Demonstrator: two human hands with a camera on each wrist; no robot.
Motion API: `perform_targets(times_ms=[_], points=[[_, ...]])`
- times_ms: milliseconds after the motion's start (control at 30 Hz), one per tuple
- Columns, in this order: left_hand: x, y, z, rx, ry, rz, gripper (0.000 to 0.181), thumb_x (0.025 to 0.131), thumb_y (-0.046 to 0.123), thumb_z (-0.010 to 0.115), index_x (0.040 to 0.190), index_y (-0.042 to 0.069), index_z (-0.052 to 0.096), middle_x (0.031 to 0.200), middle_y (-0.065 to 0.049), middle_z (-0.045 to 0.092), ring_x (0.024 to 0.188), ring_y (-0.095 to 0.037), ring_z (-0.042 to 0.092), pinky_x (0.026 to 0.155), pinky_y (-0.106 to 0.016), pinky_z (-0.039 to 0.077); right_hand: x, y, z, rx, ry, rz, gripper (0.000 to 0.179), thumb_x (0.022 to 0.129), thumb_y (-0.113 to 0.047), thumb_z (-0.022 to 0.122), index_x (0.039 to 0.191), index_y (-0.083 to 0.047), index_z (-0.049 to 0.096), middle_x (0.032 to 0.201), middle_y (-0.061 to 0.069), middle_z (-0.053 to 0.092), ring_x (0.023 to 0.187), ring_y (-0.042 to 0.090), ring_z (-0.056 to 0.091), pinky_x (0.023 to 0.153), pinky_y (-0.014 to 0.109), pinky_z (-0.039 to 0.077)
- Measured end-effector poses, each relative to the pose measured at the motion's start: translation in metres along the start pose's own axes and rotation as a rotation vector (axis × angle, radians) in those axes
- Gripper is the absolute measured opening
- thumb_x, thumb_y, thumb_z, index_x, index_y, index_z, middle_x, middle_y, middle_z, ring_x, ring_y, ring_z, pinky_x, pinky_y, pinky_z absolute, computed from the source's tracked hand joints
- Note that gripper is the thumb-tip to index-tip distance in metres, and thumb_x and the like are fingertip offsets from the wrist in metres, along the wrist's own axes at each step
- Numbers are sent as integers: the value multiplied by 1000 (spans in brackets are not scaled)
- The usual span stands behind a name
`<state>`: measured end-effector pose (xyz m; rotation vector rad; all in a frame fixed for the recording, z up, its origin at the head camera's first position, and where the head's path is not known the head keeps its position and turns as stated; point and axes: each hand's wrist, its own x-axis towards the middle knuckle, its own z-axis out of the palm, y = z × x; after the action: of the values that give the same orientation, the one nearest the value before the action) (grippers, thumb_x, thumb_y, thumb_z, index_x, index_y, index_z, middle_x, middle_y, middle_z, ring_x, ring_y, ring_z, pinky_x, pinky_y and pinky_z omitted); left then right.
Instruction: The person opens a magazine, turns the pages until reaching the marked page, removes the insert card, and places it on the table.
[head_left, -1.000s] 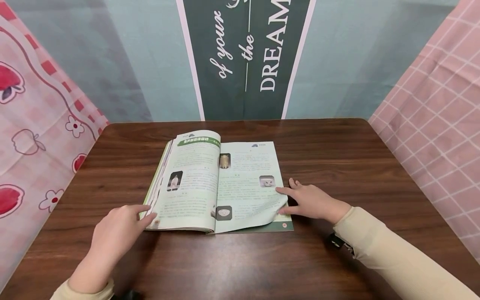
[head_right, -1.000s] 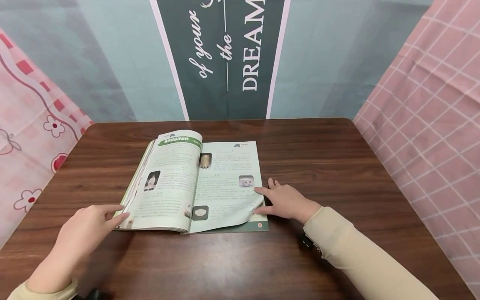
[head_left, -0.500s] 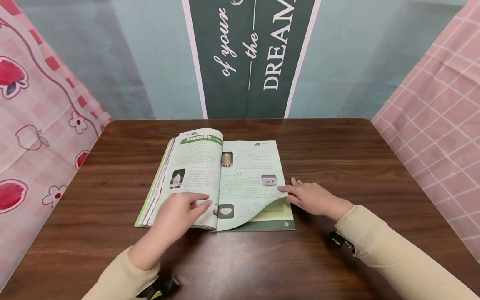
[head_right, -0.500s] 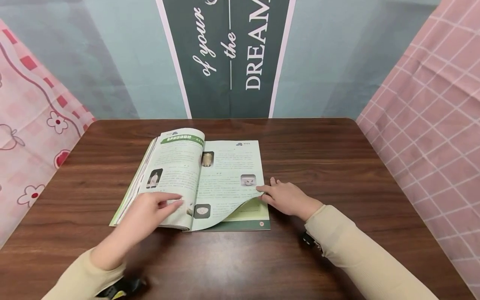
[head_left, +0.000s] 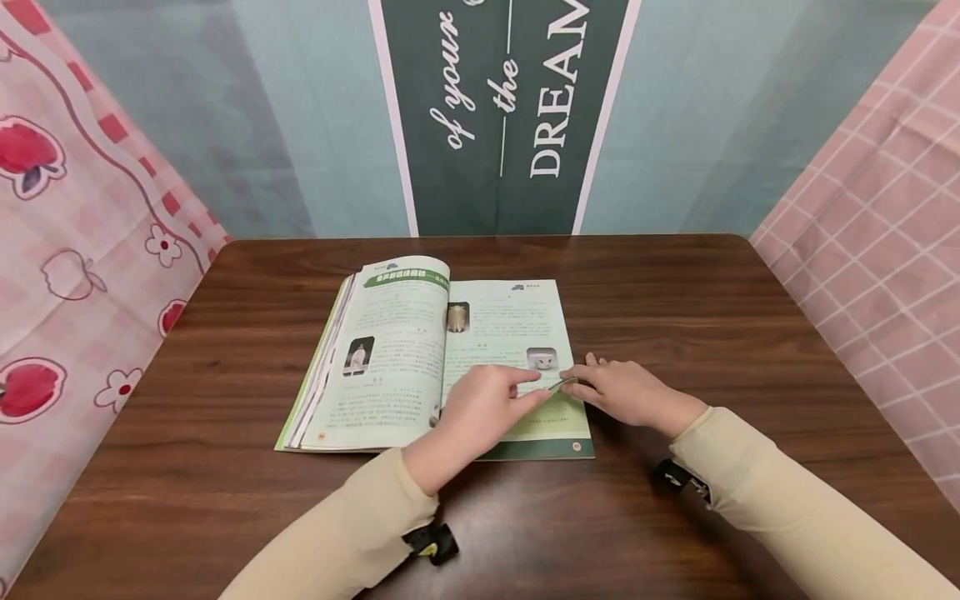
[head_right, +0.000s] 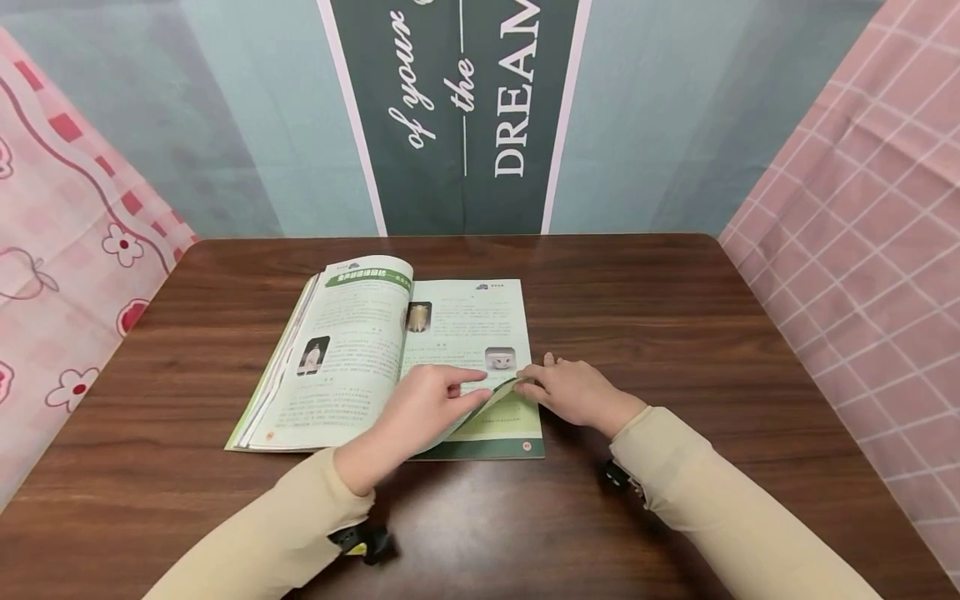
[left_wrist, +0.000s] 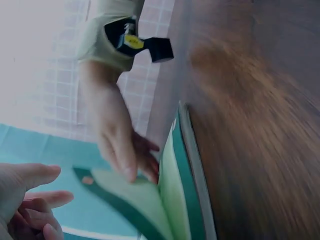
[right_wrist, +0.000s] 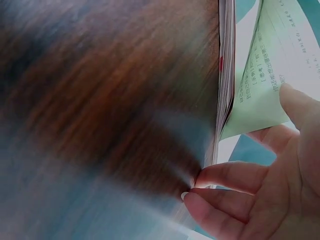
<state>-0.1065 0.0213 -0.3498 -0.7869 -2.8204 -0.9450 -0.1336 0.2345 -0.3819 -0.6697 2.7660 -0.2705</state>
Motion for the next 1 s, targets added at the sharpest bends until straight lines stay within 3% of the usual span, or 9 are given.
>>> perform_targets(times_ms=[200,333,433,500,633,700,767,900,1000], points=[[10,12,19,13,19,14,26,77,38,59,98,24,66,43,13,41,41,0,36,36,-18,27,-2,1,1,-51,-5,-8,46,88,-44,35,118,-12,50,115,32,41,104,39,43,79,49,36],[15,14,24,41,28,5,20,78,34,58,94,26,67,65,11,60,50,1,45,39,-17,30,-2,0,0,-51,11,-5,49,87,-47,33,117,-13,51,114,33,42,103,39,44,78,49,37],[17,12,24,67,33,-9,17,80,30,57,91,24,68,83,10,63,56,0,51,39,-17,31,-1,1,0,-26,17,6,52,86,-48,34,121,-12,47,115,31,42,104,38,44,78,48,36],[17,9,22,71,43,-15,16,81,29,56,89,24,69,84,10,63,55,0,50,38,-17,31,-2,2,-1,-4,8,23,59,85,-50,36,129,-9,36,111,29,46,99,35,48,77,46,38],[15,-1,12,41,84,-30,15,80,26,57,88,22,69,77,10,64,45,0,42,36,-18,29,-4,7,-3,45,-19,69,81,81,-57,37,136,-5,9,90,20,58,80,25,57,69,38,42],[13,-9,5,7,101,-55,15,80,25,57,87,21,69,72,9,63,44,0,41,37,-19,30,-5,9,-4,57,-30,81,87,79,-59,39,136,-4,4,81,15,59,72,20,57,65,36,42],[10,-17,-4,-35,128,-89,14,79,24,58,86,20,69,67,9,62,42,-1,40,38,-19,31,-6,9,-4,51,-34,71,89,77,-60,40,136,-3,4,92,20,58,79,22,57,68,37,42],[2,-33,-27,-88,197,-142,13,78,22,60,85,17,69,54,9,55,39,-4,36,38,-22,31,-8,8,-3,23,-45,24,90,74,-62,44,136,-5,10,119,27,41,103,32,47,78,43,38],[-8,-45,-45,-47,255,-145,12,77,21,62,85,16,69,46,9,46,39,-5,34,38,-24,29,-10,7,-2,8,-63,-3,88,71,-63,46,136,-9,17,127,27,29,113,35,35,83,47,33]])
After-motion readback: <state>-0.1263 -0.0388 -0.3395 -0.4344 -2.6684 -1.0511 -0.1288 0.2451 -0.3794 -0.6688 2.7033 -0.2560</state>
